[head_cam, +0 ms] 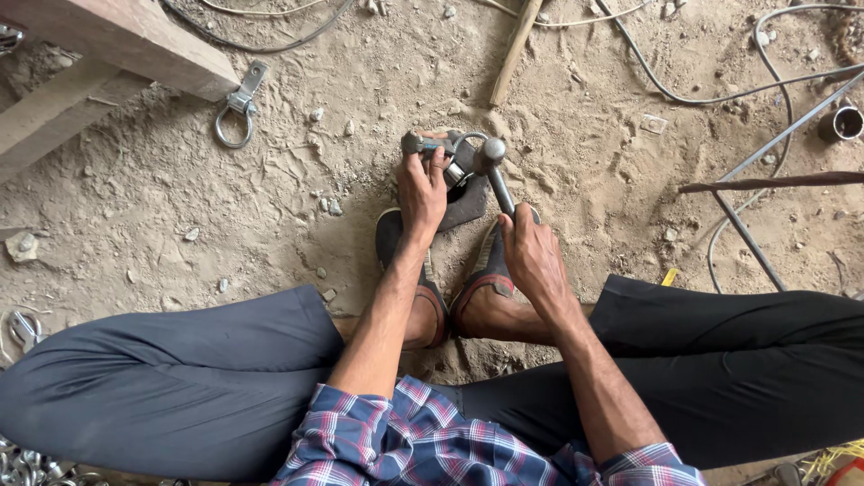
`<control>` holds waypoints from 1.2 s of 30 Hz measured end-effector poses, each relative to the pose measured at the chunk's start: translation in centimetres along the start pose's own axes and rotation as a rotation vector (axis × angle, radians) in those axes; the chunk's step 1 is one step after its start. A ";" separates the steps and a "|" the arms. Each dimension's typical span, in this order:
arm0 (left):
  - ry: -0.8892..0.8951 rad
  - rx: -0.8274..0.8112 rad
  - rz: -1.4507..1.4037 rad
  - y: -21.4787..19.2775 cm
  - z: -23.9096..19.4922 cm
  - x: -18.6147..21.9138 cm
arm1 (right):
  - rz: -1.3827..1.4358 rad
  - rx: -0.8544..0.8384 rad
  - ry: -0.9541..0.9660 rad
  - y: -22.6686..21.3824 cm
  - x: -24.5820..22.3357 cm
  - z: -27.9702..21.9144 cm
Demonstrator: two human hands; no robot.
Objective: The person assembles metal shackles by sliding a pin through a U-shaped bolt and hitting the pin with a hammer against a metal block to secure it.
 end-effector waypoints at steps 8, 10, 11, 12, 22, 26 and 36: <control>0.265 0.063 0.510 0.4 -0.6 2.1 | 0.051 -0.039 0.078 -0.1 0.1 -0.1; 0.171 0.011 0.450 0.8 -0.6 1.1 | 0.033 -0.003 0.030 -0.3 -0.2 -0.1; 0.232 0.031 0.456 0.9 -0.7 1.4 | 0.022 0.014 0.003 -0.4 -0.3 -0.1; 0.294 0.051 0.461 0.9 -0.9 1.6 | 0.031 0.009 0.018 -0.4 -0.3 -0.1; 0.165 -0.020 0.527 2.1 -1.1 -0.9 | 0.253 0.209 -0.141 -7.5 -6.0 0.0; 0.238 0.005 0.499 1.8 -1.0 -0.9 | 0.293 0.249 -0.407 -9.5 -9.2 -0.2; 0.097 0.039 0.393 1.1 -1.0 -3.5 | 0.047 0.003 -0.034 -4.0 -2.9 0.2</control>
Point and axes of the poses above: each hand's wrist, its own z-axis towards the middle knuckle, its own y-axis out of the palm, x = y × z, the point moved 7 cm from there along z, towards the middle knuckle, and after that the axes turned 3 degrees about z, right-handed, at the moved point
